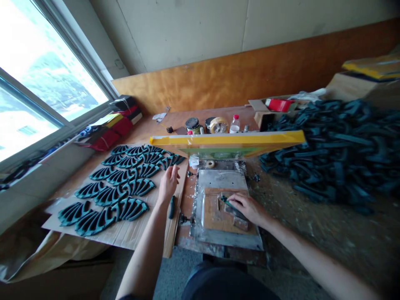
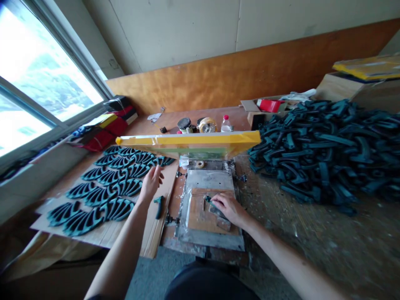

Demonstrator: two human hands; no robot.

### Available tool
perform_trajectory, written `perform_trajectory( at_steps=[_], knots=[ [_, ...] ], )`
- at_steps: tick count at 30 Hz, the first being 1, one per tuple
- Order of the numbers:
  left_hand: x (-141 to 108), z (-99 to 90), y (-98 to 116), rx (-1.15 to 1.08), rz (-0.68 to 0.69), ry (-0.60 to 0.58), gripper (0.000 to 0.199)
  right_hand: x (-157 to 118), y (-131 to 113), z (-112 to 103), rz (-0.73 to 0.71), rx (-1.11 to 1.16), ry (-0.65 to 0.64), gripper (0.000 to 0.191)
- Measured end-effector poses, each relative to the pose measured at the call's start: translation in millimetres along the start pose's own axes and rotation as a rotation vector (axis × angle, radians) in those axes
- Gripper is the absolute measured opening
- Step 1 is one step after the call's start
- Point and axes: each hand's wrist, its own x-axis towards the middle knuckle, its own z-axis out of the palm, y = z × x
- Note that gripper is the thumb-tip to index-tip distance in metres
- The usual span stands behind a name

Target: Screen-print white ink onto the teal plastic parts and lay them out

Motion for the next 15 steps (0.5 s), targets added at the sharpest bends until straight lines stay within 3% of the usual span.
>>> perform_trajectory(
  at_steps=[3,5,7,10,12,15],
  knots=[
    [12,-20.7,51,-0.760,0.059,0.235,0.046,16,-1,2,0.078,0.153,0.018,0.042],
    [14,-31.1,74,-1.033,0.083,0.297,0.045,20,4,5,0.148,0.170,0.012,0.040],
    [15,-36.9,85,-1.095,0.084,0.320,0.046,20,9,9,0.141,0.020,0.006,0.033],
    [15,-38.7,86,-1.075,0.089,0.312,0.047,14,16,16,0.010,-0.455,0.004,0.024],
    [15,-38.2,83,-1.053,0.106,0.295,0.046,9,18,18,-0.100,-0.737,-0.054,0.036],
    [15,-38.2,81,-1.028,0.124,0.277,0.046,5,18,17,-0.230,-0.948,-0.113,0.057]
  ],
)
